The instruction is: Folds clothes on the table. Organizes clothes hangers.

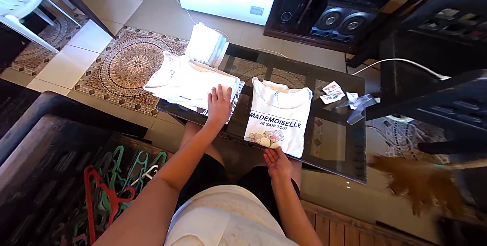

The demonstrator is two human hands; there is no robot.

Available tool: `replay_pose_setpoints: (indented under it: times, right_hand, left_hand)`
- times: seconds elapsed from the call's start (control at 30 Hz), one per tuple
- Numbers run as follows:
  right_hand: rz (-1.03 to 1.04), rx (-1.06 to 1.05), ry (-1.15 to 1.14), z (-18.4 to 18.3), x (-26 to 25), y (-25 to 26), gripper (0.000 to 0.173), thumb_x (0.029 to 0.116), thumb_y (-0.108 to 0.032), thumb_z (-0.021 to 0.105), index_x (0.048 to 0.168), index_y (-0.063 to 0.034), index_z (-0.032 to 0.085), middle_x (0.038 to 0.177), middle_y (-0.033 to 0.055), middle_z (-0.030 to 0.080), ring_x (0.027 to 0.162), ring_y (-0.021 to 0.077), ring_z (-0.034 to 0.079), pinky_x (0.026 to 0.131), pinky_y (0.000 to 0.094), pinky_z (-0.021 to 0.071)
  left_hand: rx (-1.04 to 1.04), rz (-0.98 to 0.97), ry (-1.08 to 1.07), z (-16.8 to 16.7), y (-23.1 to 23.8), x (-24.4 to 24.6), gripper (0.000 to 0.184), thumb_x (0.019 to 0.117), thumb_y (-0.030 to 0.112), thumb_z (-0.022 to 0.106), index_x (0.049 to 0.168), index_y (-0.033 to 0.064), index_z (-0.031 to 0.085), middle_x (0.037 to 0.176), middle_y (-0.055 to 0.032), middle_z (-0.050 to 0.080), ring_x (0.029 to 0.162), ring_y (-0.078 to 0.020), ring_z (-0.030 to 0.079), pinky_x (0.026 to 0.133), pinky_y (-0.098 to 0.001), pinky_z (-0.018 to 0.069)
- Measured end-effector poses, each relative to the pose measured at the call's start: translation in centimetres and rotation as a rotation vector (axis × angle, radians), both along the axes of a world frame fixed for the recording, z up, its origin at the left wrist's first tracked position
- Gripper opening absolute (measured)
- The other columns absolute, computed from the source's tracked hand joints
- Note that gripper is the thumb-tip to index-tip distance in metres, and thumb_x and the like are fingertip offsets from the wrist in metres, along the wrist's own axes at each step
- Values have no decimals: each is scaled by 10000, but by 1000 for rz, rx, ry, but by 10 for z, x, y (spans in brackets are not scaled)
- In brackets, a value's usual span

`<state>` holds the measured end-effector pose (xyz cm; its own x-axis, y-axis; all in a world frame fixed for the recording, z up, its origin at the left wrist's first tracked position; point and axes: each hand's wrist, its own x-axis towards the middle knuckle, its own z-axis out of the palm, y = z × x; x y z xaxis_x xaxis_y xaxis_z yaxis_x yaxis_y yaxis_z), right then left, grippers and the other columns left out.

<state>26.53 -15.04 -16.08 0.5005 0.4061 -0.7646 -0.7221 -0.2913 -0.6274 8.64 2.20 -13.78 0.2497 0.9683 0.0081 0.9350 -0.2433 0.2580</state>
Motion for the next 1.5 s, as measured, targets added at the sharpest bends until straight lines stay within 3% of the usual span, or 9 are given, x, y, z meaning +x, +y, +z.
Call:
replay_pose_setpoints:
  times: [0.23, 0.37, 0.5, 0.6, 0.73, 1.03, 1.17, 1.27, 1.5]
  right_hand:
    - [-40, 77, -121, 2, 3, 13, 159, 1050, -116, 556, 1154, -17, 490, 824, 67, 587, 613, 93, 595, 529, 218, 499]
    - [-170, 378, -217, -2, 21, 2, 194, 981, 8, 440, 1169, 3, 488, 944, 77, 613, 821, 114, 648, 730, 295, 573]
    - [-243, 527, -23, -12, 41, -9, 289, 1044, -192, 289, 1254, -79, 452, 1071, 77, 612, 978, 165, 652, 857, 401, 571]
    - [-202, 505, 57, -20, 49, -9, 315, 1111, -263, 287, 1283, -75, 472, 1072, 85, 650, 982, 173, 682, 866, 399, 593]
    - [-162, 388, 36, -29, 52, -7, 192, 1065, -89, 428, 1243, -46, 488, 1004, 104, 639, 893, 183, 681, 789, 385, 604]
    - [-134, 392, -87, -38, 49, -6, 230, 1049, -30, 472, 1279, -19, 473, 1012, 108, 654, 875, 176, 699, 764, 371, 620]
    - [-3, 395, -304, 7, 50, -6, 327, 1015, 71, 466, 1329, 11, 398, 1014, 94, 625, 830, 126, 696, 723, 312, 623]
    - [144, 398, -434, 67, 66, -3, 354, 997, 67, 491, 1339, 22, 409, 995, 79, 642, 804, 114, 700, 704, 309, 626]
    - [456, 410, -481, 197, 79, 28, 227, 1024, 12, 466, 1209, -112, 511, 880, -20, 701, 720, 71, 706, 637, 268, 624]
  left_hand:
    - [-73, 129, 136, 13, 10, 26, 856, 974, 263, 703, 1642, 91, 195, 1622, -371, 202, 1451, -584, 294, 1084, -693, 345]
    - [-148, 132, 89, 31, 17, 19, 771, 991, 248, 671, 1631, 119, 261, 1624, -322, 266, 1417, -545, 390, 1042, -643, 440]
    - [-180, 134, 75, 38, 22, 11, 646, 1000, 126, 578, 1598, 86, 337, 1620, -257, 336, 1329, -502, 521, 946, -628, 513]
    - [-165, 113, -76, 45, 25, -5, 542, 1010, 120, 550, 1538, 64, 438, 1480, -263, 525, 1198, -506, 617, 948, -669, 492]
    - [-155, 140, -312, 54, 33, -30, 508, 980, 137, 599, 1477, 59, 523, 1211, -304, 672, 1128, -507, 647, 964, -691, 469]
    - [-119, 150, 103, 27, 8, 22, 572, 997, 1, 523, 1550, 26, 377, 1580, -277, 387, 1317, -496, 539, 907, -599, 545]
    - [-186, 123, -242, 68, 33, -21, 486, 997, 129, 577, 1463, 8, 516, 1300, -332, 617, 1192, -535, 604, 970, -717, 456]
    - [-156, 71, -496, 110, 67, -80, 474, 975, 124, 622, 1413, -44, 551, 1333, -328, 598, 1278, -480, 558, 1084, -659, 401]
    - [-94, 272, -958, 222, 93, -198, 271, 977, 75, 573, 1246, 41, 580, 968, -3, 659, 786, -52, 651, 744, -274, 583]
